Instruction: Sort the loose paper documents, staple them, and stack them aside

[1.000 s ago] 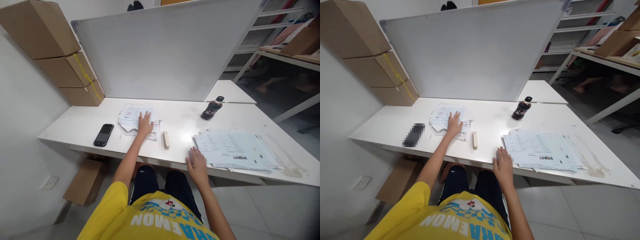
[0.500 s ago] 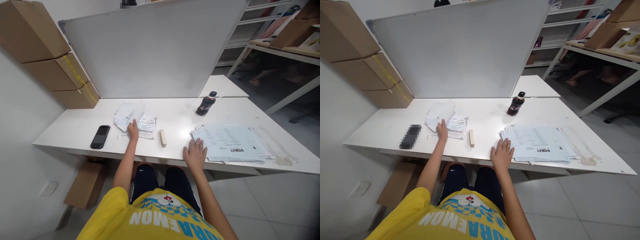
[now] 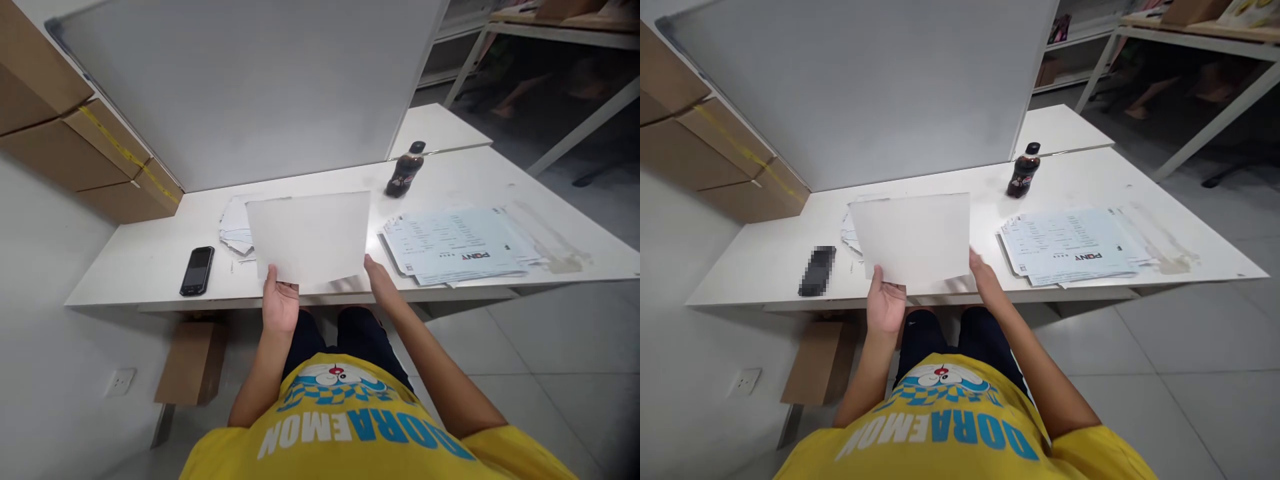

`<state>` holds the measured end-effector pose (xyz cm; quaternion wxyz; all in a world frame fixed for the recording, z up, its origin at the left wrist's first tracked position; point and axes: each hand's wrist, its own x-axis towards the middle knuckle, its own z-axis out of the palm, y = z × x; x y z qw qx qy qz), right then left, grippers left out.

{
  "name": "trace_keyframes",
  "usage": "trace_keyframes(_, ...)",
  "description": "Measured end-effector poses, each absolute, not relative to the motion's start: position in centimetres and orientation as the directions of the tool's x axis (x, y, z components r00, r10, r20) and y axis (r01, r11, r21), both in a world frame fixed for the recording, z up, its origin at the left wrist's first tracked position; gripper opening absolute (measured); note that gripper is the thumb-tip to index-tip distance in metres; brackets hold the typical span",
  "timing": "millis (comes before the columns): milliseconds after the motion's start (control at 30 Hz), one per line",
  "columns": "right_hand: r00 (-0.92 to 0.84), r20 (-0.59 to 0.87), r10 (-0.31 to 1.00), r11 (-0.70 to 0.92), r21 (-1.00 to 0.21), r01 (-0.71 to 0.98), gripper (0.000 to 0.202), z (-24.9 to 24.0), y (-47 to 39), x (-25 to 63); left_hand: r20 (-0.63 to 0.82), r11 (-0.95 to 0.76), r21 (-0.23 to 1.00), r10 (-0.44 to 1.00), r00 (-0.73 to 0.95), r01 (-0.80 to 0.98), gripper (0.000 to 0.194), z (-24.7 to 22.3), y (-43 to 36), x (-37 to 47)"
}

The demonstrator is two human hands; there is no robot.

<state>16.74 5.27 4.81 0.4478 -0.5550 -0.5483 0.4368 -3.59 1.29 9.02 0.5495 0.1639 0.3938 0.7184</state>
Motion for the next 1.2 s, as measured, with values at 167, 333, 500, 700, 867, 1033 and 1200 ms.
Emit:
trace_keyframes(167, -0.139, -0.046, 0.989, -0.065, -0.989, -0.132, 0.106, 6.5, 2.1, 15.8, -0.286, -0.050, 0.822, 0.825, -0.487, -0.567, 0.028, 4.9, 2.3, -3.0)
trace_keyframes(333, -0.202, -0.062, 0.977, -0.079, -0.994, -0.081, 0.067, 6.1, 1.1, 16.9, -0.153, -0.087, 0.907, 0.844, -0.514, -0.412, 0.035, 2.4, 1.8, -2.6)
trace_keyframes(500, 0.265, -0.174, 0.948, -0.145, -0.981, -0.126, 0.047, 2.0, 2.2, 17.0, 0.259, -0.181, 0.958, 0.878, -0.403, 0.220, 0.038, 1.5, 1.6, -2.2)
trace_keyframes(700, 0.433, -0.267, 0.861, -0.101, -0.924, -0.370, 0.045, -1.5, 3.0, 18.1, 0.498, -0.314, 0.699, 0.858, -0.123, 0.642, 0.036, 4.9, 11.8, -6.3)
trace_keyframes(867, 0.404, -0.322, 0.856, -0.062, -0.841, -0.537, 0.045, -1.3, 2.9, 18.4, 0.319, -0.061, 0.507, 0.940, -0.122, 0.860, 0.070, 5.4, 21.1, -10.0)
trace_keyframes(1033, 0.338, -0.336, 0.879, -0.097, -0.821, -0.562, 0.045, -1.3, 3.0, 18.5, 0.388, -0.038, 0.467, 0.907, -0.166, 0.884, 0.056, 3.7, 21.9, -10.1)
trace_keyframes(1200, 0.313, -0.361, 0.878, -0.141, -0.821, -0.553, 0.044, -1.1, 3.0, 18.9, 0.479, -0.144, 0.596, 0.853, -0.206, 0.790, 0.007, 3.8, 20.2, -10.3)
